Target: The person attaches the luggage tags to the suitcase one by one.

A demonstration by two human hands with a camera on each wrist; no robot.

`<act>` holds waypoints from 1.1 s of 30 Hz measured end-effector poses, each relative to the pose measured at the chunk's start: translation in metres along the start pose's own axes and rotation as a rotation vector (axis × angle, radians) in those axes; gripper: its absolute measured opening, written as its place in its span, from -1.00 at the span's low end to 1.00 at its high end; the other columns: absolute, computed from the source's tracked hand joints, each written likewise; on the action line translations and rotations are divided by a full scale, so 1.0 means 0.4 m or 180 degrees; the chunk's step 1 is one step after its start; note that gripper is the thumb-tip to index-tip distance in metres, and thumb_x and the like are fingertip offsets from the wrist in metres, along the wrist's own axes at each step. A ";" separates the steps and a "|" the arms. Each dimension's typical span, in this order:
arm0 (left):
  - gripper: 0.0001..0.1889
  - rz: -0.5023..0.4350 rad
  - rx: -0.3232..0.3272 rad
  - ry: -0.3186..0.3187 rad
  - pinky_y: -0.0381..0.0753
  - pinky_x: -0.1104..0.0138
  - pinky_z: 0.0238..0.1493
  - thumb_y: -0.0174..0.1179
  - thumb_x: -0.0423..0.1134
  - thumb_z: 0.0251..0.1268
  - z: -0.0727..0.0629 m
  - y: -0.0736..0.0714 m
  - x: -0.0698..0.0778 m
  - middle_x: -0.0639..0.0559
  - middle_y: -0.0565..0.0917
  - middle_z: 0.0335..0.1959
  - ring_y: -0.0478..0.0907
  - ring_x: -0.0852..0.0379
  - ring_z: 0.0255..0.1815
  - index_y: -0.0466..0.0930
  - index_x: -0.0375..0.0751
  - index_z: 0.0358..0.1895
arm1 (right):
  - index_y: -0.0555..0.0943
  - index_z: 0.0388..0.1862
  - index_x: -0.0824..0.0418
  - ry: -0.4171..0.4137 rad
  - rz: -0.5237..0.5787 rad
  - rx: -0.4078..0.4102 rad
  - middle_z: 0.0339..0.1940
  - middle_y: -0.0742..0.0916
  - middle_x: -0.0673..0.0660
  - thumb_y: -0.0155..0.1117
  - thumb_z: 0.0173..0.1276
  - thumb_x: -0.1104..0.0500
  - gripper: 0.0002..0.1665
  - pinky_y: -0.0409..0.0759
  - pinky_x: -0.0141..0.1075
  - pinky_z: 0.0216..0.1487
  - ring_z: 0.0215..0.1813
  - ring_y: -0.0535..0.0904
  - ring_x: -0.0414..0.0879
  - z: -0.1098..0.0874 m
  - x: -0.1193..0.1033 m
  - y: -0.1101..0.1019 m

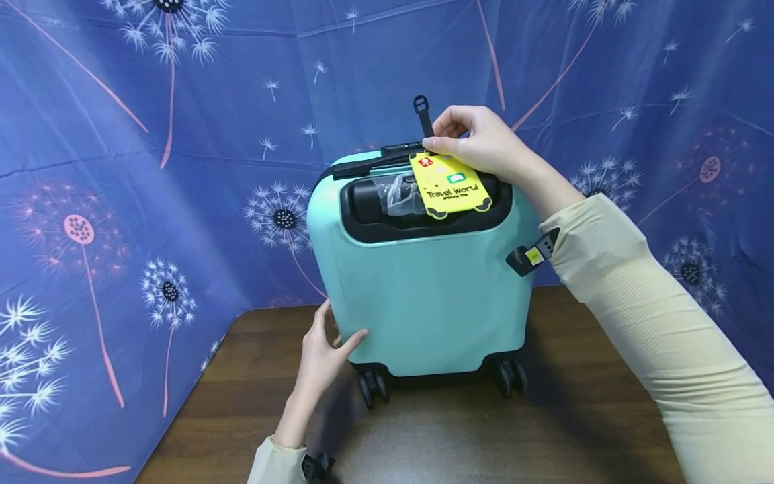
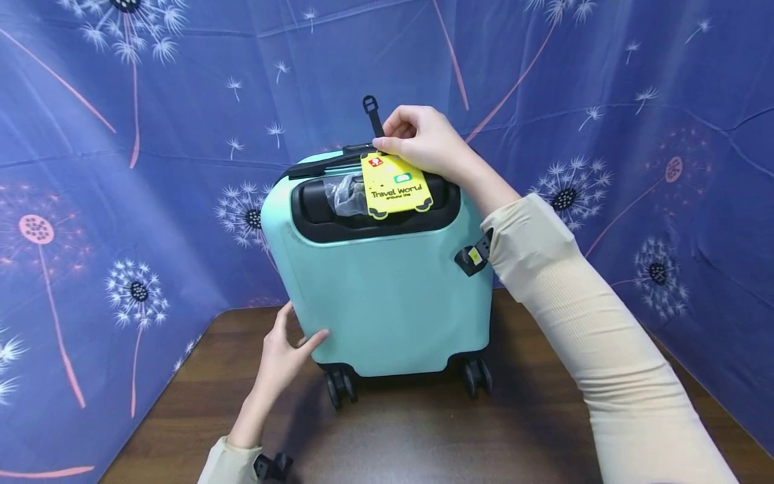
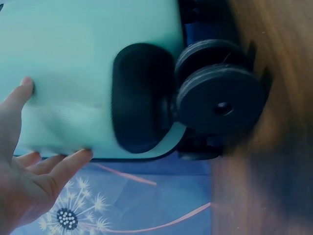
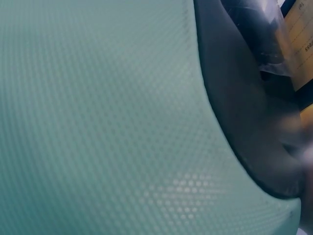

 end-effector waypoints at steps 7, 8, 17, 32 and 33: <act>-0.37 -0.0021 0.0063 -0.0047 0.64 0.27 -0.06 0.35 -0.14 0.10 -0.015 -0.044 0.062 -0.12 0.61 0.03 0.62 -0.04 -0.05 0.37 -0.10 0.27 | 0.53 -0.12 0.22 -0.0005 0.0023 -0.0017 -0.28 0.53 0.05 0.21 0.32 -0.03 -0.65 0.34 -0.35 -0.14 -0.19 0.39 -0.10 0.000 0.001 0.003; -0.42 -0.0010 0.0093 -0.0058 0.64 0.30 -0.08 0.35 -0.18 0.11 -0.018 -0.052 0.076 -0.14 0.63 -0.01 0.62 -0.04 -0.06 0.41 -0.14 0.24 | 0.54 -0.11 0.22 -0.0006 0.0020 -0.0014 -0.28 0.53 0.05 0.21 0.32 -0.03 -0.65 0.34 -0.35 -0.14 -0.19 0.39 -0.10 0.001 0.001 0.003; -0.74 0.0139 0.0676 0.0237 0.48 0.40 -0.12 0.22 -0.31 0.25 -0.016 -0.137 0.180 -0.16 0.72 -0.22 0.61 0.09 -0.14 0.61 -0.33 -0.02 | 0.57 -0.08 0.21 0.0005 -0.0057 -0.0008 -0.25 0.56 0.06 0.21 0.32 -0.05 -0.62 0.33 -0.35 -0.11 -0.16 0.40 -0.09 0.005 0.006 0.000; -0.74 -0.0032 0.0964 0.0608 0.47 0.69 -0.28 0.15 -0.35 0.30 0.041 -0.209 0.308 -0.24 0.67 -0.10 0.51 0.45 -0.21 0.58 -0.43 -0.02 | 0.57 -0.05 0.20 0.0022 -0.0006 -0.0011 -0.24 0.56 0.06 0.21 0.32 -0.05 -0.61 0.35 -0.35 -0.12 -0.16 0.40 -0.10 0.005 0.007 -0.001; -0.73 -0.0052 0.0973 0.0625 0.47 0.69 -0.28 0.14 -0.35 0.30 0.045 -0.210 0.315 -0.24 0.67 -0.08 0.51 0.44 -0.19 0.57 -0.43 0.00 | 0.57 -0.06 0.21 0.0017 -0.0004 -0.0010 -0.25 0.56 0.05 0.21 0.32 -0.05 -0.62 0.35 -0.35 -0.12 -0.16 0.40 -0.10 0.005 0.006 -0.002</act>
Point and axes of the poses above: each hand's wrist, its own z-axis towards the middle knuckle, its own y-axis out of the palm, x = y × z, the point moved 10 cm from there along z, towards the middle knuckle
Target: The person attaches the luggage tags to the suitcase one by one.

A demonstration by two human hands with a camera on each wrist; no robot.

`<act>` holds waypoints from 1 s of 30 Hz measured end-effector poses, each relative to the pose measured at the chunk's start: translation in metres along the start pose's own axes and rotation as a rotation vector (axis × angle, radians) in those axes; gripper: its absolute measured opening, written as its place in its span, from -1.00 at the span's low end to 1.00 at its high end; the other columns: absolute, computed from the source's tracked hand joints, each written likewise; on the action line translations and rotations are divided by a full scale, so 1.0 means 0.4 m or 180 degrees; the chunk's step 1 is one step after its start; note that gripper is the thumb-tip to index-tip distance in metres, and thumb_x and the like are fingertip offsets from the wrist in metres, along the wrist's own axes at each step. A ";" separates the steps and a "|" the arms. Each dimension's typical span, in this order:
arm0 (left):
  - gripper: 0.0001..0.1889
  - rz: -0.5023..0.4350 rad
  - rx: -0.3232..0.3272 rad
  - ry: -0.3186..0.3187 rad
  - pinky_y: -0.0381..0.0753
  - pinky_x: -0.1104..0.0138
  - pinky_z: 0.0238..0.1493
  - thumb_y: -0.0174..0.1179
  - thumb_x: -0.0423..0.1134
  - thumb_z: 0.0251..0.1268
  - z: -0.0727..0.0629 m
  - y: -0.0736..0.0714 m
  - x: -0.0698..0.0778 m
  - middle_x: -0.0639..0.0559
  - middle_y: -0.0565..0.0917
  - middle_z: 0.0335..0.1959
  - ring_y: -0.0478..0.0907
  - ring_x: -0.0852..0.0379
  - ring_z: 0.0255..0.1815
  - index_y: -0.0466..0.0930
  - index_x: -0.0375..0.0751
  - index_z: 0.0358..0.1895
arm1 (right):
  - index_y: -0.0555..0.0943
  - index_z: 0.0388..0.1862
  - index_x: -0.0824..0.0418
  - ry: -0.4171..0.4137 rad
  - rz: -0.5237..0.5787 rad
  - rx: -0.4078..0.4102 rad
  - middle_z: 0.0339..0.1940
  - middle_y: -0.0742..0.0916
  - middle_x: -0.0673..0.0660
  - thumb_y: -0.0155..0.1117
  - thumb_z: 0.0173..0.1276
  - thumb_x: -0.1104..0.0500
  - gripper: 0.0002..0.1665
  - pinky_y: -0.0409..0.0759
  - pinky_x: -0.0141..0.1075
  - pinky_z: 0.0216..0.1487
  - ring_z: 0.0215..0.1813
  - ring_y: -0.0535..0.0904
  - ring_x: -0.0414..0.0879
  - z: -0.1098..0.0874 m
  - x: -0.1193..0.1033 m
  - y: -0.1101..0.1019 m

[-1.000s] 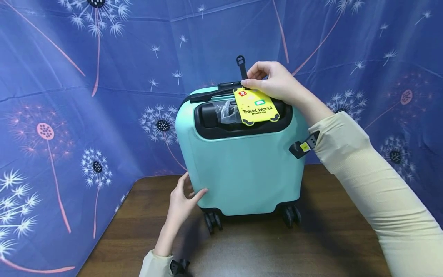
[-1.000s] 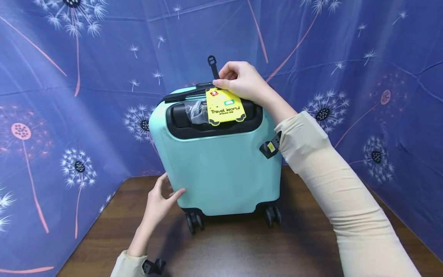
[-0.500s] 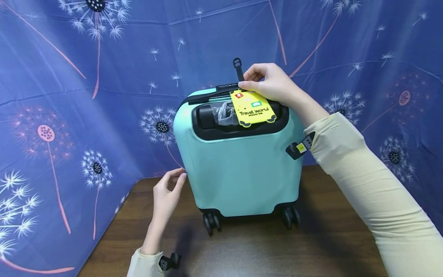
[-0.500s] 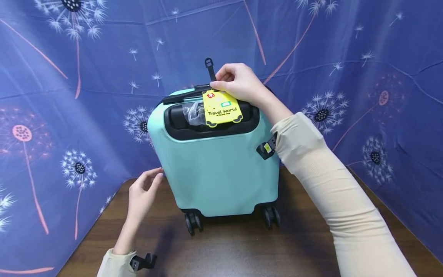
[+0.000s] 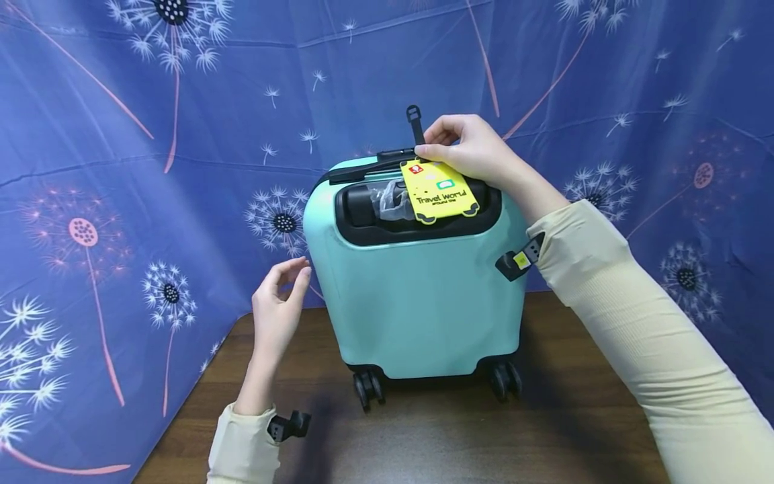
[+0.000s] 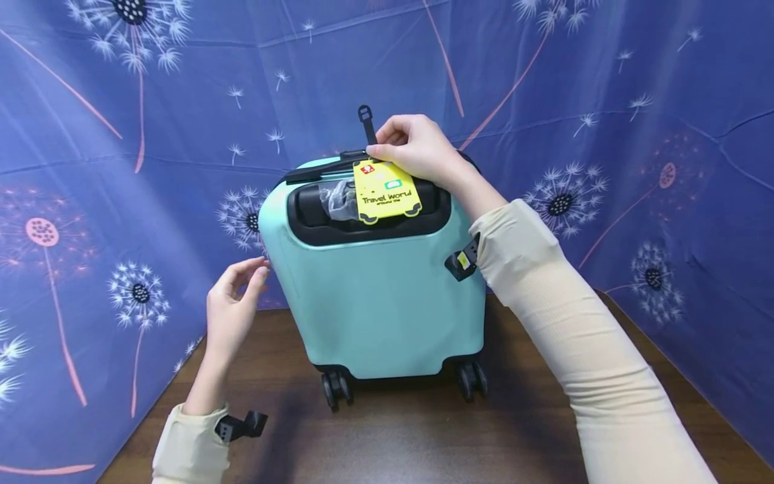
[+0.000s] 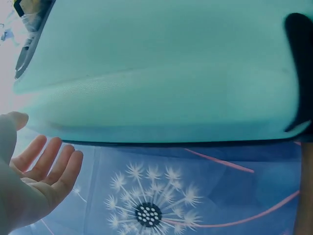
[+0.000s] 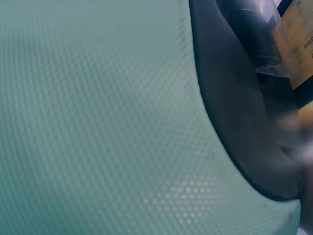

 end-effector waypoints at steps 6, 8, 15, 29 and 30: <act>-0.71 -0.0109 0.0075 0.0176 0.47 0.60 -0.15 0.11 -0.35 0.32 0.035 0.004 0.049 -0.25 0.62 0.00 0.49 0.34 -0.08 0.52 -0.45 0.04 | 0.57 -0.10 0.20 -0.0041 0.0013 0.0054 -0.29 0.57 0.04 0.22 0.31 -0.02 -0.66 0.34 -0.35 -0.14 -0.19 0.41 -0.11 -0.001 -0.002 -0.006; -0.71 -0.0139 0.0141 0.0265 0.46 0.53 -0.10 0.10 -0.36 0.33 0.044 0.001 0.072 -0.27 0.59 0.00 0.48 0.30 -0.07 0.52 -0.47 0.04 | 0.57 -0.11 0.20 -0.0053 0.0023 0.0061 -0.30 0.57 0.03 0.23 0.31 -0.02 -0.67 0.34 -0.36 -0.14 -0.20 0.41 -0.11 -0.001 -0.003 -0.007; -0.72 -0.0249 0.0286 0.0489 0.50 0.41 -0.06 0.10 -0.41 0.30 0.080 -0.002 0.131 -0.36 0.53 -0.04 0.47 0.23 -0.09 0.51 -0.54 0.00 | 0.58 -0.11 0.20 -0.0068 0.0041 0.0064 -0.32 0.57 0.03 0.24 0.31 -0.01 -0.67 0.33 -0.36 -0.14 -0.21 0.41 -0.11 -0.001 -0.008 -0.005; -0.76 -0.0274 0.0242 0.0850 0.50 0.47 -0.16 0.17 -0.24 0.29 0.210 0.034 0.165 -0.11 0.68 -0.23 0.53 0.33 -0.30 0.63 -0.30 -0.08 | 0.59 -0.14 0.20 -0.0058 0.0146 0.0145 -0.41 0.55 0.00 0.27 0.29 0.02 -0.70 0.34 -0.39 -0.23 -0.28 0.41 -0.13 -0.002 -0.008 -0.012; -0.76 -0.0270 0.0216 0.0863 0.51 0.47 -0.17 0.17 -0.24 0.29 0.220 0.041 0.172 -0.12 0.69 -0.24 0.53 0.33 -0.32 0.64 -0.30 -0.09 | 0.60 -0.14 0.20 -0.0054 0.0152 0.0143 -0.41 0.55 0.00 0.27 0.29 0.02 -0.70 0.34 -0.39 -0.23 -0.29 0.41 -0.13 -0.002 -0.006 -0.012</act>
Point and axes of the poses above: each hand's wrist, its own z-axis towards the middle knuckle, its own y-axis out of the palm, x = y × z, the point moved 10 cm from there along z, towards the middle knuckle
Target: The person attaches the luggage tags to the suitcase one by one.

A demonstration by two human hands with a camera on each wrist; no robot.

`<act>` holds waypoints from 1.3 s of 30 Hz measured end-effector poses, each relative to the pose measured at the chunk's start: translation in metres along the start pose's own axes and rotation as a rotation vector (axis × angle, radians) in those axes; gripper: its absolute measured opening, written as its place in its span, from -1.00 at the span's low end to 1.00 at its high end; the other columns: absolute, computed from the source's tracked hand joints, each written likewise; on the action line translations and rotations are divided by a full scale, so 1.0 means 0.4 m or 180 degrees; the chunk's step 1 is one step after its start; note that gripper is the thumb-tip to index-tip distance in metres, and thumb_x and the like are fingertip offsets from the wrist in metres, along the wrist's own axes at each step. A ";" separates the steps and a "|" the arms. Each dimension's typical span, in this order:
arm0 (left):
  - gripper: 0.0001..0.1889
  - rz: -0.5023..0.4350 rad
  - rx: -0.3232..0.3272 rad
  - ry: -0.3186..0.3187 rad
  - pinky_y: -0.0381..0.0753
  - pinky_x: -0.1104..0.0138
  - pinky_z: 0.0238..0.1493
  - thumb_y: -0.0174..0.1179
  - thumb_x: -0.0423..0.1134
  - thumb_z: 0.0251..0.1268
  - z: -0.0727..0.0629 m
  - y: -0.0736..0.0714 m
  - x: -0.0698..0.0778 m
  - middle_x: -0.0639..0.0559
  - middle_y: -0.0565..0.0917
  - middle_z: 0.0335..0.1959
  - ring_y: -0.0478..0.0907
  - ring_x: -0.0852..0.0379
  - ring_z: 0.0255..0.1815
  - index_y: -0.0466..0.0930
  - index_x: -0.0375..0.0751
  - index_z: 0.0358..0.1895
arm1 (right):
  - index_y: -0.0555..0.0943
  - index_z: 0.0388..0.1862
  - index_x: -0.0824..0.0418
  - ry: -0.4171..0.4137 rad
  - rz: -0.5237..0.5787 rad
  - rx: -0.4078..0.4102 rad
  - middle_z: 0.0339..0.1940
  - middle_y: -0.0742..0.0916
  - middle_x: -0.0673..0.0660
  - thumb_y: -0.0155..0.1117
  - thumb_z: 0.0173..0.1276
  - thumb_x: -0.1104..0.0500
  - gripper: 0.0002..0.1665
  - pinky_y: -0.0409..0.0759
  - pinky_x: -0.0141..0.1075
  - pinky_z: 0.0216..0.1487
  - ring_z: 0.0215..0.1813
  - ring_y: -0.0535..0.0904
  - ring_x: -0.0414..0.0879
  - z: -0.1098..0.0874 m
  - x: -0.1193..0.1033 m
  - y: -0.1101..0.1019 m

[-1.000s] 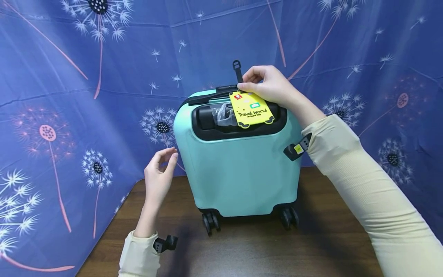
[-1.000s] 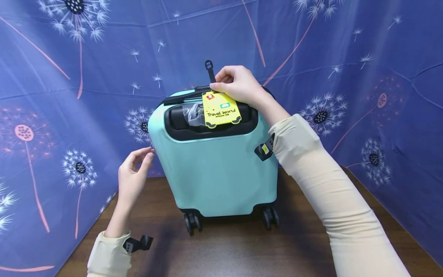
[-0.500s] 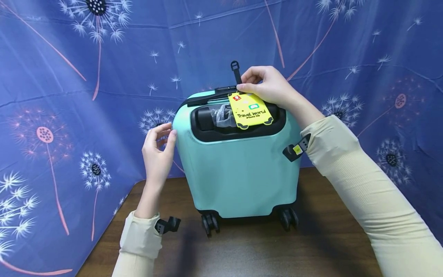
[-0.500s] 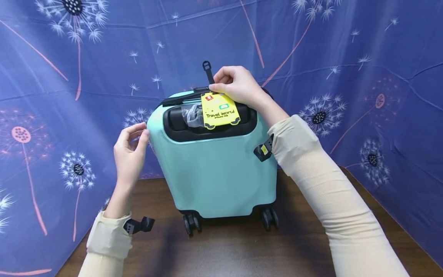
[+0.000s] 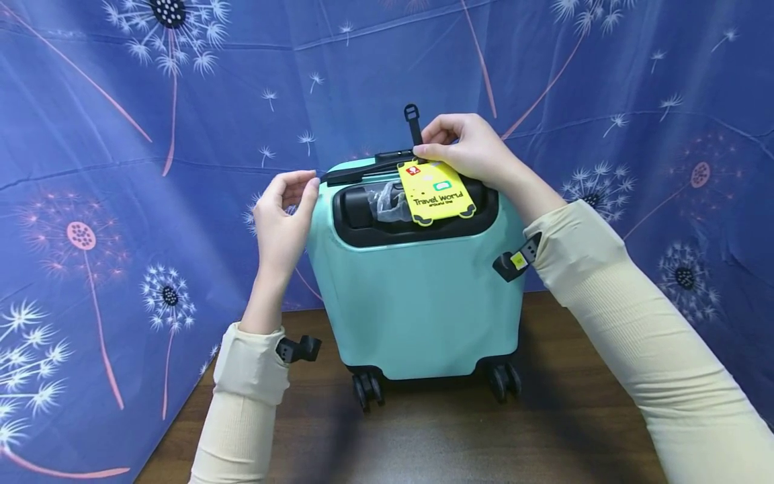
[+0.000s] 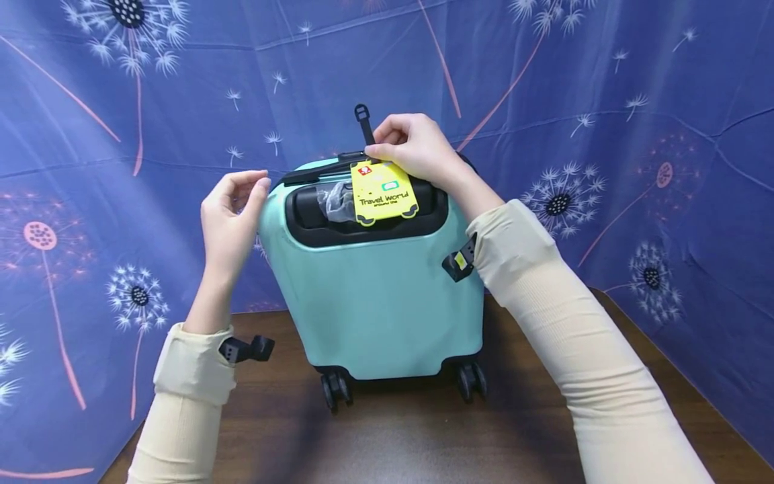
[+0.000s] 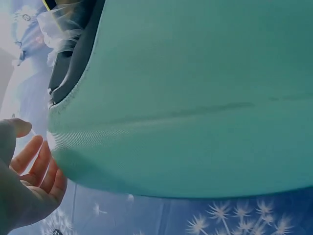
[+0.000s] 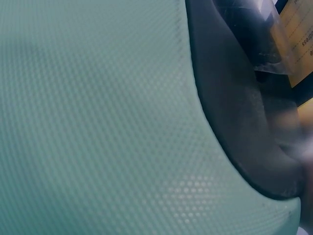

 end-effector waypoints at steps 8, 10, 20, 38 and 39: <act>-0.76 0.0223 -0.0368 -0.0018 0.52 0.48 -0.15 0.18 -0.20 0.29 0.071 0.086 0.024 -0.12 0.71 -0.22 0.59 0.20 -0.28 0.65 -0.28 -0.10 | 0.59 -0.13 0.19 0.0032 0.0013 -0.0063 -0.41 0.55 -0.01 0.27 0.28 0.01 -0.69 0.36 -0.39 -0.24 -0.28 0.41 -0.13 0.002 0.003 0.003; -0.76 0.0270 -0.0469 -0.0046 0.52 0.48 -0.16 0.18 -0.19 0.29 0.086 0.109 0.027 -0.11 0.71 -0.21 0.60 0.16 -0.26 0.65 -0.27 -0.10 | 0.59 -0.13 0.18 0.0045 0.0021 -0.0076 -0.41 0.55 -0.01 0.27 0.28 0.01 -0.70 0.37 -0.38 -0.24 -0.28 0.41 -0.13 0.002 0.006 0.005; -0.75 0.0559 -0.0912 -0.0219 0.55 0.40 -0.13 0.17 -0.16 0.30 0.138 0.203 0.027 -0.08 0.71 -0.18 0.62 0.11 -0.24 0.64 -0.21 -0.08 | 0.59 -0.12 0.18 0.0068 -0.0019 -0.0073 -0.39 0.56 0.00 0.27 0.28 0.00 -0.69 0.37 -0.38 -0.21 -0.28 0.43 -0.13 0.003 0.010 0.011; -0.61 0.1438 -0.1899 -0.0981 0.51 0.34 0.00 0.19 0.08 0.22 0.165 0.321 -0.013 0.06 0.69 -0.04 0.56 0.17 -0.02 0.67 -0.05 0.00 | 0.64 -0.17 0.19 -0.0114 0.0254 0.0049 -0.47 0.59 -0.08 0.34 0.23 0.08 -0.74 0.42 -0.41 -0.29 -0.35 0.46 -0.17 -0.001 -0.007 0.005; -0.60 0.1455 -0.1933 -0.1031 0.51 0.33 0.00 0.19 0.09 0.21 0.163 0.324 -0.016 0.06 0.68 -0.03 0.56 0.17 -0.01 0.67 -0.04 0.01 | 0.64 -0.17 0.20 -0.0115 0.0257 0.0051 -0.47 0.60 -0.08 0.33 0.23 0.08 -0.74 0.43 -0.41 -0.29 -0.35 0.47 -0.17 -0.001 -0.006 0.004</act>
Point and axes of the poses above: each hand's wrist, its own z-axis towards the middle knuckle, its own y-axis out of the palm, x = y × z, the point moved 10 cm from there along z, towards the middle knuckle
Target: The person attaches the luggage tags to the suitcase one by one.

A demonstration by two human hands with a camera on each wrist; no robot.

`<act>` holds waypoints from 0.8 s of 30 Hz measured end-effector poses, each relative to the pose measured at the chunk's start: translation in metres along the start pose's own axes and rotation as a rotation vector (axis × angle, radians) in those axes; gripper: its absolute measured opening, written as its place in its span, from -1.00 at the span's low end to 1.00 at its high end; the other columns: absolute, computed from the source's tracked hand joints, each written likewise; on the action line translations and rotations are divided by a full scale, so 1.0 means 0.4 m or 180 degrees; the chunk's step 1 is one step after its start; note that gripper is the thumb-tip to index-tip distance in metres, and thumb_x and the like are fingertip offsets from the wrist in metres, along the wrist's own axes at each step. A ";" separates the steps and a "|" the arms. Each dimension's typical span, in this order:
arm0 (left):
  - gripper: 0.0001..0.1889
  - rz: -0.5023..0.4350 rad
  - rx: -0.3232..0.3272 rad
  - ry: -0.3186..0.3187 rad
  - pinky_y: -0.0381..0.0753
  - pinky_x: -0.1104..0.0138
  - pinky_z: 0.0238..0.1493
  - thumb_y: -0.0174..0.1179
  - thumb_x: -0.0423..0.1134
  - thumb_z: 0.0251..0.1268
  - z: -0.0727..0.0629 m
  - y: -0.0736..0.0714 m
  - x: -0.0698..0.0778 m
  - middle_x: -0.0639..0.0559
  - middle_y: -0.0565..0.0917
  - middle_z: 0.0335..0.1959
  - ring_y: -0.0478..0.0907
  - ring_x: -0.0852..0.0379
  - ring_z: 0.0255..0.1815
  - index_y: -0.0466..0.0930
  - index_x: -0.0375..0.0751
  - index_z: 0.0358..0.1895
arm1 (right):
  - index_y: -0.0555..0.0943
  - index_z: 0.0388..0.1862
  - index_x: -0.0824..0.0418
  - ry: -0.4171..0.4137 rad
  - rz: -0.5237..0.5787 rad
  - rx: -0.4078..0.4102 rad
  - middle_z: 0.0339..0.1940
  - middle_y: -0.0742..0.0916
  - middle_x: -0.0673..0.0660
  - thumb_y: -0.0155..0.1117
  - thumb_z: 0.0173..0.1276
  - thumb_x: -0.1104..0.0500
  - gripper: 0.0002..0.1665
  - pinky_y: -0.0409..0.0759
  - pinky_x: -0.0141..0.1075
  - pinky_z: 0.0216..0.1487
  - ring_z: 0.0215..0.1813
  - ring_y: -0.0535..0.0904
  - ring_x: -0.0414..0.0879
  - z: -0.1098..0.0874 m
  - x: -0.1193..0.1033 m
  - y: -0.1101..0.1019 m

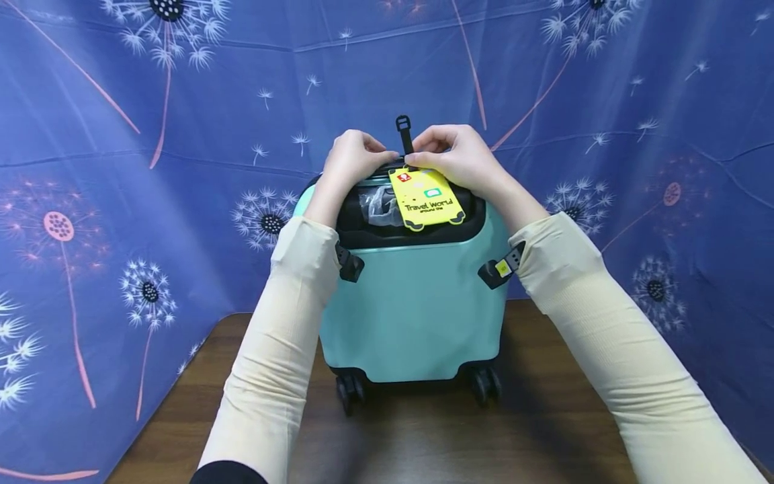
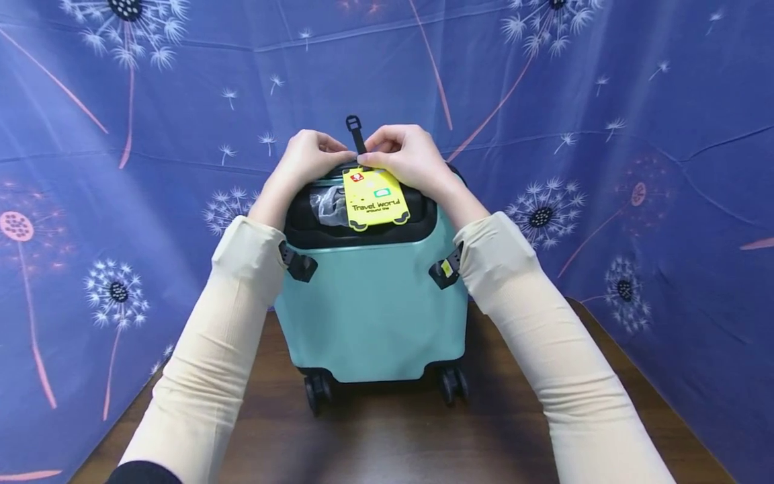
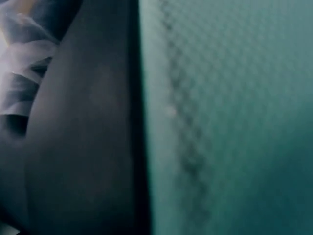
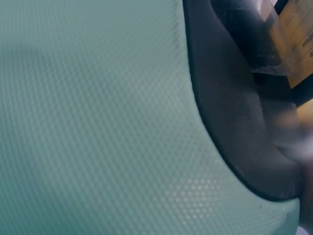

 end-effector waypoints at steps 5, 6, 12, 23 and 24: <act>-0.52 0.0102 -0.0187 -0.0250 0.50 0.34 -0.07 0.18 0.21 0.16 0.001 0.013 -0.013 0.09 0.66 0.02 0.54 0.18 -0.02 0.67 0.01 0.02 | 0.65 -0.17 0.19 0.0006 -0.0011 0.0004 -0.47 0.61 -0.08 0.34 0.23 0.08 -0.74 0.43 -0.41 -0.27 -0.34 0.47 -0.18 0.001 0.005 0.001; -0.51 0.0118 -0.0210 -0.0286 0.49 0.35 -0.10 0.17 0.23 0.15 0.001 0.014 -0.015 0.10 0.66 0.01 0.53 0.18 -0.05 0.67 0.01 0.01 | 0.65 -0.17 0.19 0.0004 -0.0016 0.0001 -0.47 0.61 -0.08 0.34 0.23 0.07 -0.74 0.42 -0.41 -0.27 -0.34 0.47 -0.17 0.001 0.004 0.001; -0.51 0.0256 -0.0326 -0.0369 0.40 0.35 -0.25 0.05 0.29 0.20 -0.006 0.020 -0.025 0.11 0.59 -0.39 0.47 0.17 -0.28 0.71 -0.03 -0.21 | 0.65 -0.19 0.18 0.0015 0.0000 -0.0030 -0.49 0.60 -0.08 0.35 0.22 0.07 -0.75 0.41 -0.41 -0.28 -0.36 0.46 -0.17 -0.001 -0.003 0.002; -0.58 0.0291 -0.0420 -0.0203 0.28 0.14 0.21 -0.07 0.14 0.38 -0.010 0.036 -0.011 0.08 0.60 0.01 0.44 0.12 0.00 0.63 0.04 0.05 | 0.68 -0.19 0.18 0.0054 0.0001 -0.0015 -0.49 0.63 -0.09 0.37 0.20 0.07 -0.74 0.41 -0.40 -0.29 -0.36 0.47 -0.17 -0.003 0.001 -0.002; -0.58 0.0247 -0.0377 -0.0191 0.27 0.13 0.24 -0.05 0.13 0.37 -0.010 0.035 -0.010 0.09 0.60 0.06 0.45 0.13 0.04 0.60 0.02 0.10 | 0.68 -0.19 0.18 0.0055 -0.0011 -0.0015 -0.49 0.63 -0.08 0.36 0.20 0.06 -0.74 0.41 -0.40 -0.29 -0.36 0.47 -0.17 -0.003 0.001 -0.002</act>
Point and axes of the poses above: each hand's wrist, its own z-axis towards the middle knuckle, its own y-axis out of the palm, x = y × z, the point moved 10 cm from there along z, towards the middle knuckle
